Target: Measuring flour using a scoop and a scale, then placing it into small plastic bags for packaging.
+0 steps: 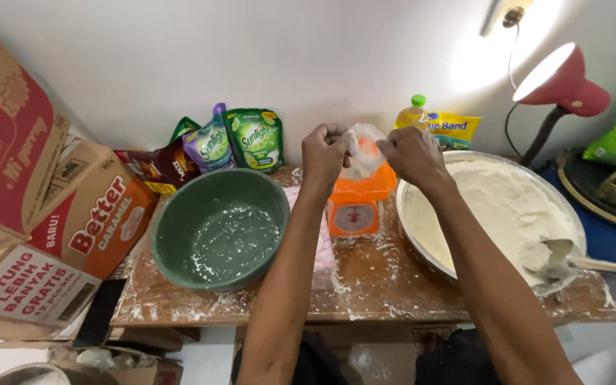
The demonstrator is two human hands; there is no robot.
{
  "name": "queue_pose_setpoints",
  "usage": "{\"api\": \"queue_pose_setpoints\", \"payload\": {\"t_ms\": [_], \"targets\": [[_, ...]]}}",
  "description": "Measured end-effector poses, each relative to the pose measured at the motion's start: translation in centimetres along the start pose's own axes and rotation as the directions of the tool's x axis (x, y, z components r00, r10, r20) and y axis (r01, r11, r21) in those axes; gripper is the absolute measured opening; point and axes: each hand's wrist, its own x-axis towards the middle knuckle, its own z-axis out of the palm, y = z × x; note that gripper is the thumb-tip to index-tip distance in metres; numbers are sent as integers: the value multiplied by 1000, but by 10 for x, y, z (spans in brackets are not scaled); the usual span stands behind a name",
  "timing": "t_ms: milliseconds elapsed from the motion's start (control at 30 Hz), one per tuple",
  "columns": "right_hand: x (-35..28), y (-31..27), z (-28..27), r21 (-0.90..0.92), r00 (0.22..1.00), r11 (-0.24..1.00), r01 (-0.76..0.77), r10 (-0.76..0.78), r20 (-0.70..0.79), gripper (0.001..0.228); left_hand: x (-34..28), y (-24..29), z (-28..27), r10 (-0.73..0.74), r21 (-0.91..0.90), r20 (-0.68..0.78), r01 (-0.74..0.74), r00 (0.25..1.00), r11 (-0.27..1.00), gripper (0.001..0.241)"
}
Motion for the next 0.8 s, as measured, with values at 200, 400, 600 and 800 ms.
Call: {"api": "queue_pose_setpoints", "payload": {"t_ms": [200, 400, 600, 800], "targets": [[19, 14, 40, -95, 998, 995, 37, -32, 48, 38, 17, -48, -17, -35, 210, -9, 36, 999, 977, 22], [15, 16, 55, -94, 998, 994, 55, -52, 37, 42, 12, -55, -19, -24, 308, -17, 28, 1000, 951, 18], [-25, -5, 16, -42, 999, 999, -14, 16, 47, 66, 18, -67, -28, 100, 396, -80, -61, 992, 916, 29], [-70, 17, 22, 128, 992, 992, 16, 0, -126, 57, -30, -16, -36, 208, 370, -164, -135, 964, 919, 27]]}}
